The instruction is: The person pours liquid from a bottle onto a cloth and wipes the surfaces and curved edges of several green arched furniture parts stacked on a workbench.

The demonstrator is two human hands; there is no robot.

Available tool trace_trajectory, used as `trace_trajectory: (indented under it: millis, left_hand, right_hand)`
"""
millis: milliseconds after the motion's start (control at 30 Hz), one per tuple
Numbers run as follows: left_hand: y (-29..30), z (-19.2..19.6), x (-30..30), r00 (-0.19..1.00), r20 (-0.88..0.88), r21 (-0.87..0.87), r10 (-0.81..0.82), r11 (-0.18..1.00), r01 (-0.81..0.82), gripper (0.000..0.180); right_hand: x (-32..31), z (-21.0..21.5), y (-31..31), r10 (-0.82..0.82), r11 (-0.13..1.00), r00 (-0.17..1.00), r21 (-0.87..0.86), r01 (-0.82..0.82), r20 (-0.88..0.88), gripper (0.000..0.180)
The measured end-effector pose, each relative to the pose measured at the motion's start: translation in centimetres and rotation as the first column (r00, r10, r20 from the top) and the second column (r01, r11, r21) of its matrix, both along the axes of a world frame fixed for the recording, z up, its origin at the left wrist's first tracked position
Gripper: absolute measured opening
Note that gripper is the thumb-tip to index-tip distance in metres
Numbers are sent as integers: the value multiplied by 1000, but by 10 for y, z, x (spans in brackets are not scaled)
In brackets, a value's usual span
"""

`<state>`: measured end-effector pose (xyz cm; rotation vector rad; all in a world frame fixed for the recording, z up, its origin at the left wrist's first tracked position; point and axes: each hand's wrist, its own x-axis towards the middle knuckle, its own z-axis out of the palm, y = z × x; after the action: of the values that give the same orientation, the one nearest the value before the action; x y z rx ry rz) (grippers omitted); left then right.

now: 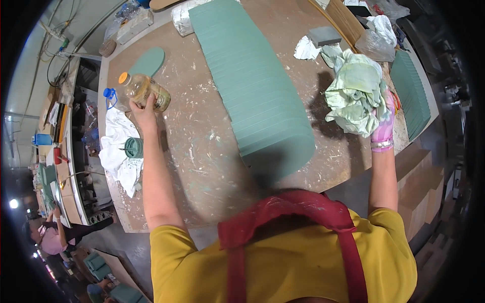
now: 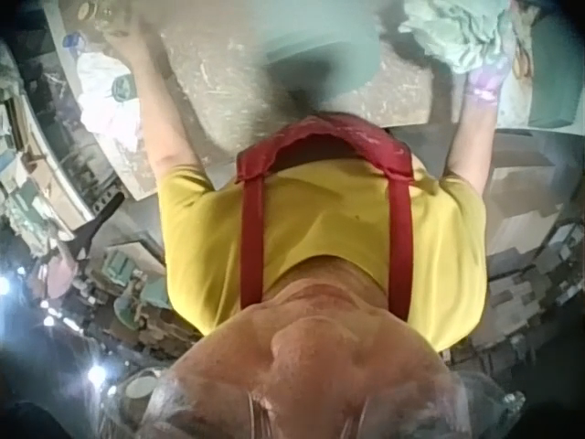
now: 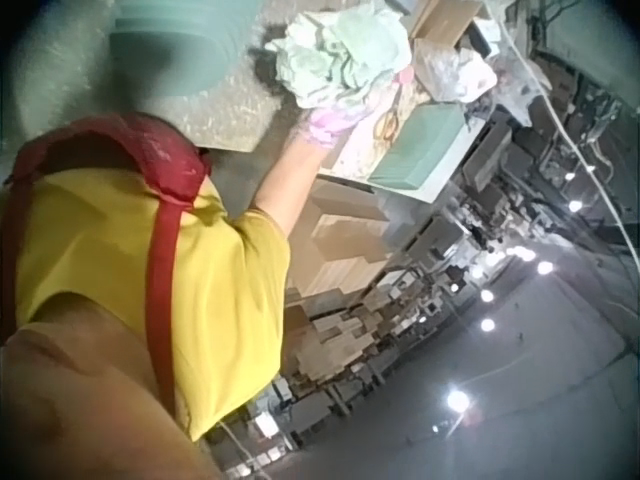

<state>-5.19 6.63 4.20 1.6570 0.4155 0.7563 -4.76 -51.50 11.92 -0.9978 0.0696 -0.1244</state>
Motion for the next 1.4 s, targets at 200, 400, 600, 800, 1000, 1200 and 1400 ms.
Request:
trace_trajectory:
  millis: [200,400,600,800,1000,1200,1400]
  left_hand:
    - [-148,62,-85,975,-186,-256,-120,964,70,91]
    - [-240,31,-145,810,-403,278,-425,787,551,110]
    - [-246,30,-138,843,-362,301,-397,806,509,91]
    - [-246,17,-145,814,-419,47,-402,886,462,87]
    - [-244,30,-146,874,-353,318,-335,835,449,90]
    - [-245,65,-136,872,-445,780,-203,392,489,83]
    - [-245,55,-136,870,-429,817,-245,307,489,76]
  right_hand:
    - [20,46,42,127,976,987,-165,-142,-98,31]
    - [-3,8,157,699,222,638,-946,234,322,33]
    - [3,-41,59,424,366,902,-896,-252,-80,28]
    - [-33,18,154,841,-27,534,-978,207,90,30]
    - [-49,-34,35,638,-165,763,-986,5,-102,23]
    - [-57,-41,40,270,760,937,-549,-349,-221,29]
    - [-81,-65,87,229,956,931,-115,-270,-284,39]
